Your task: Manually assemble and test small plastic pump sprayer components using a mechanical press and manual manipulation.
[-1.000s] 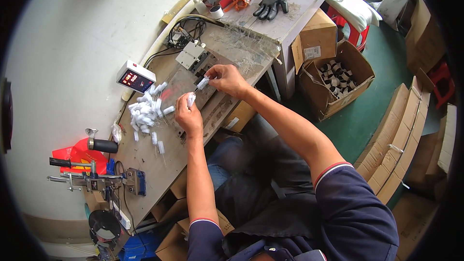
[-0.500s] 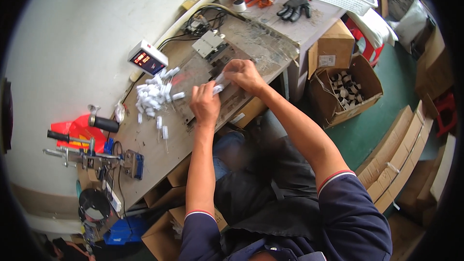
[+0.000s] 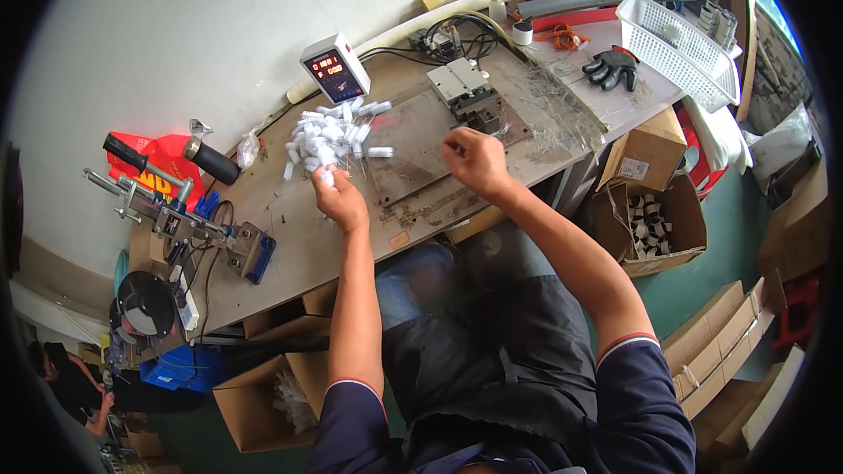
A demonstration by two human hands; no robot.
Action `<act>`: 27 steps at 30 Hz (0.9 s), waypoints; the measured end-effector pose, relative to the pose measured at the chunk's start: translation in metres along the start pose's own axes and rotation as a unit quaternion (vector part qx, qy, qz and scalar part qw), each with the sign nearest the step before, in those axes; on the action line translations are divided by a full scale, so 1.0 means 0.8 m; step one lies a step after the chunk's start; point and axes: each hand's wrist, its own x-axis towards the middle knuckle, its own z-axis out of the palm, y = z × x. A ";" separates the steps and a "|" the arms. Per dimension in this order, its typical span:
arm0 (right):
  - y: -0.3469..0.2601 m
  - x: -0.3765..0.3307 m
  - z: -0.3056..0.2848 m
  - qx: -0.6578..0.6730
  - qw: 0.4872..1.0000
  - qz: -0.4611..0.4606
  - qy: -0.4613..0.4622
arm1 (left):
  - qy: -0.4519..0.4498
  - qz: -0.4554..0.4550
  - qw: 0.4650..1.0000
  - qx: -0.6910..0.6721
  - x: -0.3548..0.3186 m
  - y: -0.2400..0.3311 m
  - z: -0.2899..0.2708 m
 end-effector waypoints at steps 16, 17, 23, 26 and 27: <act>-0.045 0.061 0.109 -0.209 0.947 -0.096 -0.226 | 0.007 -0.071 0.997 -0.041 0.004 -0.005 0.018; -0.043 0.058 0.099 -0.214 0.945 -0.096 -0.227 | 0.001 -0.062 0.998 -0.034 0.006 -0.004 0.017; -0.031 0.060 0.051 -0.251 0.928 -0.019 -0.276 | -0.033 -0.055 0.997 -0.040 0.007 0.009 0.013; -0.018 0.067 0.046 -0.177 0.929 -0.063 -0.319 | -0.051 -0.077 0.995 -0.040 0.007 0.010 0.013; -0.013 0.068 0.043 -0.179 0.926 -0.073 -0.324 | -0.052 -0.077 0.995 -0.041 0.007 0.011 0.014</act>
